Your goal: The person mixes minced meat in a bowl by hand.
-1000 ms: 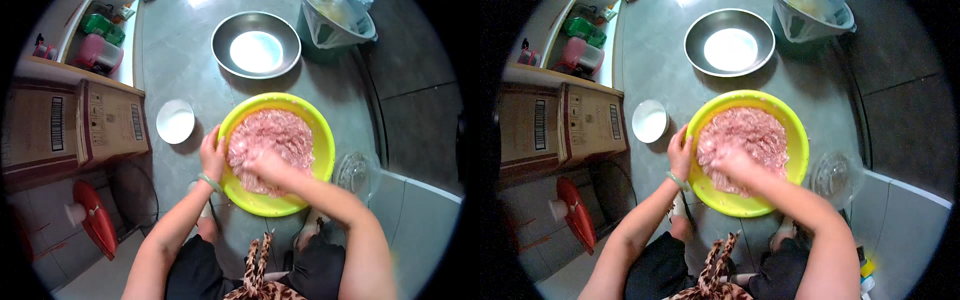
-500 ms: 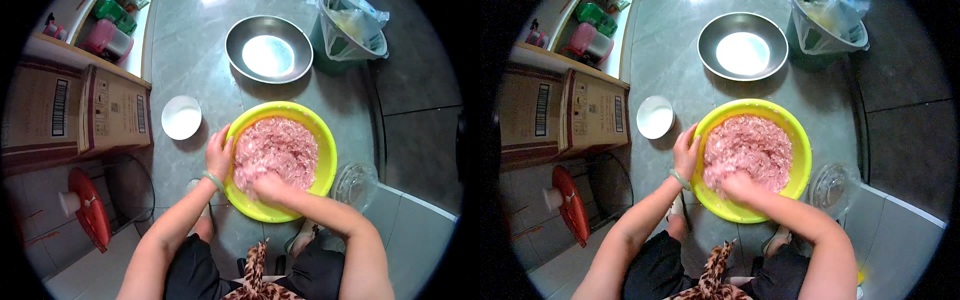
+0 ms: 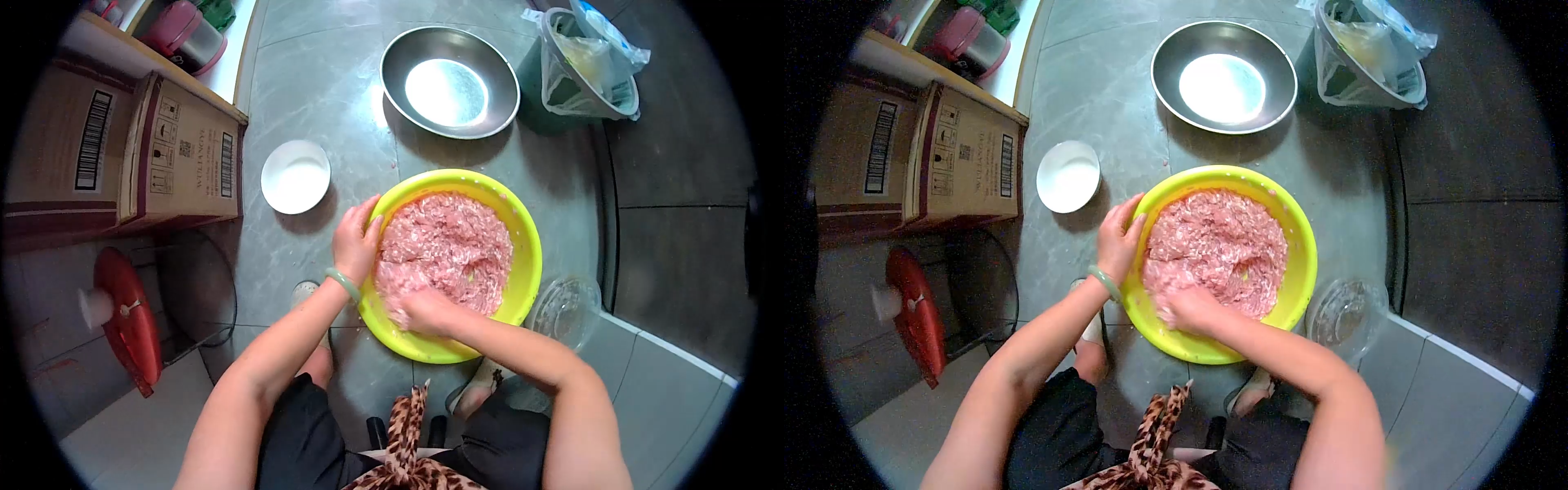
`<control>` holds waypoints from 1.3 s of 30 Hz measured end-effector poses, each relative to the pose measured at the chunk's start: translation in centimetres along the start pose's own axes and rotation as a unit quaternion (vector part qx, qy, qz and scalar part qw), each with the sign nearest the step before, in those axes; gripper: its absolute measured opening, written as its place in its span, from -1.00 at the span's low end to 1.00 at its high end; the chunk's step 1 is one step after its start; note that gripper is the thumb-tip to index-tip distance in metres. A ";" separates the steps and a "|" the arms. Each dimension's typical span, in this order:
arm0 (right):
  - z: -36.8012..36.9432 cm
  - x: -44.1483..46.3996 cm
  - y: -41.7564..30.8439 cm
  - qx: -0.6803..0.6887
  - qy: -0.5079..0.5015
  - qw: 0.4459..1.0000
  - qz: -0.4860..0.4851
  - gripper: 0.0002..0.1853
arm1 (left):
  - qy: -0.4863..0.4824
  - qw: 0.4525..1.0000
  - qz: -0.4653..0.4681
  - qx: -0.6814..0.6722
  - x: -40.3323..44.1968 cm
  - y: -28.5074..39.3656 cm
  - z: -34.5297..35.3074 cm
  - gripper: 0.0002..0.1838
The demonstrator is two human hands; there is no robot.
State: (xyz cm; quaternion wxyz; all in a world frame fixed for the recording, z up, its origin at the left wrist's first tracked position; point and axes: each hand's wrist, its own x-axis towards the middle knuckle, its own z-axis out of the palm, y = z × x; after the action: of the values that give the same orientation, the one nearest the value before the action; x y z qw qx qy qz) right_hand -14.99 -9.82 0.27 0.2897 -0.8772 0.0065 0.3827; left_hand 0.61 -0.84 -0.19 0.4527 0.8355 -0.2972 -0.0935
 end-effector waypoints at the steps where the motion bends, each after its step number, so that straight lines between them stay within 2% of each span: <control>1: -0.1 1.3 0.7 0.002 0.047 0.999 -0.011 -0.75 | -0.007 1.000 -0.002 0.012 0.2 0.2 0.0 -0.61; 2: 0.1 2.5 1.4 0.002 0.094 0.995 -0.017 -0.77 | -0.013 1.000 -0.002 0.019 -0.1 0.2 -0.1 -0.61; 4: -2.2 0.7 3.5 -0.038 0.118 0.992 0.022 -0.76 | -0.039 0.998 -0.044 0.019 -0.1 1.1 -0.6 -0.60; 6: -3.3 -1.8 5.7 -0.085 0.099 0.982 0.139 -0.73 | -0.030 0.999 -0.029 0.016 -0.3 0.7 -0.4 -0.61; 8: 0.4 -4.4 8.6 -0.096 0.298 0.945 0.096 -0.71 | -0.021 0.999 -0.027 0.013 -0.3 0.7 -0.4 -0.61; 9: 1.1 -6.1 7.3 -0.177 0.247 0.949 0.080 -0.67 | -0.016 1.000 -0.022 0.009 -0.2 0.6 -0.3 -0.62; 10: 1.1 -6.3 6.5 -0.191 0.145 0.967 0.083 -0.64 | -0.012 1.000 -0.020 0.008 -0.1 0.5 -0.3 -0.62; 11: 1.2 -6.5 5.7 -0.200 0.043 0.976 0.081 -0.61 | -0.019 0.999 -0.024 0.009 -0.1 0.5 -0.3 -0.62; 12: 1.3 -5.1 4.5 -0.138 -0.114 0.979 0.096 -0.57 | -0.025 0.999 -0.030 0.008 -0.1 0.4 -0.2 -0.62; 14: 1.4 -2.9 2.0 -0.056 -0.066 0.995 0.045 -0.73 | -0.012 1.000 -0.020 0.004 0.1 0.0 -0.1 -0.62; 16: 0.1 -1.0 0.7 -0.014 0.010 0.999 -0.034 -0.74 | -0.032 0.999 -0.033 0.018 0.1 0.3 -0.1 -0.62; 18: -0.5 0.5 1.3 -0.022 0.150 0.987 -0.050 -0.76 | -0.037 0.998 -0.034 0.022 0.0 0.4 -0.3 -0.62; 20: -3.0 -0.2 2.8 -0.043 0.171 0.984 0.023 -0.75 | -0.032 0.998 -0.047 0.021 -0.1 0.6 -0.4 -0.61; 22: -1.4 -1.2 7.5 -0.080 0.231 0.969 0.037 -0.77 | -0.030 0.999 -0.035 0.016 0.0 0.5 -0.3 -0.61; 24: -0.7 -4.2 9.0 -0.132 0.145 0.976 0.097 -0.76 | -0.016 1.000 -0.016 0.010 -0.1 0.2 -0.1 -0.62; 26: 0.7 -6.6 6.7 -0.166 0.060 0.975 0.136 -0.76 | -0.020 0.999 -0.029 0.006 -0.1 0.4 0.0 -0.62; 28: 0.8 -6.3 3.9 -0.071 -0.078 0.993 0.059 -0.74 | -0.018 0.999 -0.046 0.006 0.0 0.3 0.0 -0.62; 30: -0.7 -5.7 -0.1 0.042 -0.003 0.999 -0.017 -0.72 | -0.021 0.999 -0.038 0.001 0.0 0.3 0.0 -0.63; 32: 1.1 -0.6 0.4 0.019 -0.021 1.000 -0.007 -0.70 | -0.019 0.999 -0.040 0.011 0.1 0.4 0.0 -0.63; 33: -0.3 -0.2 0.4 0.019 -0.020 1.000 -0.009 -0.70 | -0.019 0.999 -0.032 0.016 0.2 0.3 0.0 -0.63; 35: -3.2 -0.4 -0.3 0.031 0.121 0.992 -0.004 -0.73 | -0.021 0.999 -0.026 0.018 -0.2 0.3 -0.1 -0.63; 36: -2.8 0.2 2.1 0.069 0.155 0.985 -0.037 -0.76 | -0.018 0.999 -0.022 0.015 -0.2 0.2 -0.1 -0.63; 37: -1.1 0.9 5.2 0.067 0.199 0.978 0.011 -0.75 | -0.019 0.999 -0.025 0.016 -0.3 0.1 -0.1 -0.63; 39: -0.1 -1.2 7.7 0.053 0.196 0.971 0.128 -0.71 | -0.019 0.999 -0.030 0.013 -0.5 0.2 0.0 -0.63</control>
State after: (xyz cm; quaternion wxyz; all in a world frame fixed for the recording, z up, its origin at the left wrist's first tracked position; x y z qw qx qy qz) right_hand -17.57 -16.55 -2.69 0.2773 -0.9106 0.1955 0.2361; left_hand 0.09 -0.60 -0.11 0.4333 0.8478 -0.2816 -0.1188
